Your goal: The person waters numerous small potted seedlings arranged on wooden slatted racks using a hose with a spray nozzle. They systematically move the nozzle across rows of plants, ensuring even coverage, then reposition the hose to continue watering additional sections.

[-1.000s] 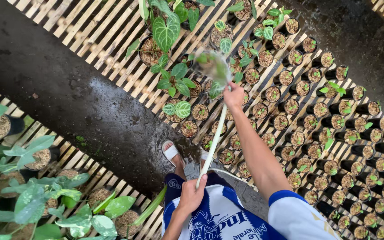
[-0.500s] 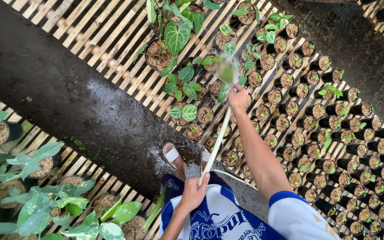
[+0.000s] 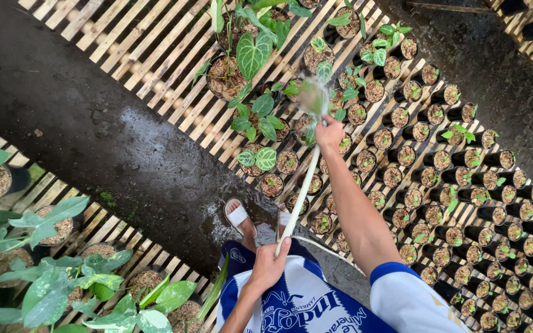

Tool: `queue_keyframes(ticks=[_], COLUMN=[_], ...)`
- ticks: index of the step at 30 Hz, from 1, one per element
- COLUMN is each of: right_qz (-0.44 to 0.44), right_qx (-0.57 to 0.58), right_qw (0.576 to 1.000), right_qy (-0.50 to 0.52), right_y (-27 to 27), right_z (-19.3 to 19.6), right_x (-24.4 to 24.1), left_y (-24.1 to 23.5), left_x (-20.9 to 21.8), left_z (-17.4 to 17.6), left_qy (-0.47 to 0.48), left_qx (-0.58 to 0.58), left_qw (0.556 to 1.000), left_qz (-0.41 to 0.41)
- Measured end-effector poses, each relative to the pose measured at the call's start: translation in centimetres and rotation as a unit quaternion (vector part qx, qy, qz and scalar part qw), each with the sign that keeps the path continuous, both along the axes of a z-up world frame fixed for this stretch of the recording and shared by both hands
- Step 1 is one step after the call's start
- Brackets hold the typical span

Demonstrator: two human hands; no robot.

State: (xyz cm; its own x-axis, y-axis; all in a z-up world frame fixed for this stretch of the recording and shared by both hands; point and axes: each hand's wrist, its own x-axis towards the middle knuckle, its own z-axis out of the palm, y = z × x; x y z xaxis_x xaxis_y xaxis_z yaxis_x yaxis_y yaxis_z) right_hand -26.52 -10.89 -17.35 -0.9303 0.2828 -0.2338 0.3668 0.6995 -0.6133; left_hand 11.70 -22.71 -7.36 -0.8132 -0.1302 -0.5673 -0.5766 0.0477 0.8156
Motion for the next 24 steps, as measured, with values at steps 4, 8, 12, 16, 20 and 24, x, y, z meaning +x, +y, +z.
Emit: queue_keyframes(ticks=[4,8,12,16,20,24], right_qz=[-0.005,-0.011,-0.001,0.007,0.001,-0.005], right_qx=[-0.008,-0.02,0.006,0.013,0.01,-0.028], right_qw=[1.0,1.0,1.0,1.0,1.0,0.997], right_qy=[0.007,-0.016,0.007,0.017,0.011,-0.066], right_y=[-0.7,-0.7,-0.4,-0.3,-0.6,-2.1], right_z=[0.3,-0.2,-1.1,-1.4,-0.9,-0.3], right_x=[0.1,0.1,0.1,0.2,0.3,0.6], left_y=[-0.3,-0.6,-0.7,-0.8,-0.9,-0.8], left_x=[0.0,-0.1,-0.1,0.0,-0.1,0.5], left_z=[0.2,0.3,0.4,0.5,0.7,0.8], left_qy=[-0.005,-0.004,-0.001,-0.006,0.004,-0.002], left_qx=[0.016,0.016,0.011,0.011,0.007,0.01], left_qw=[1.0,1.0,1.0,1.0,1.0,1.0], left_qz=[-0.003,-0.002,-0.002,0.008,0.008,0.007])
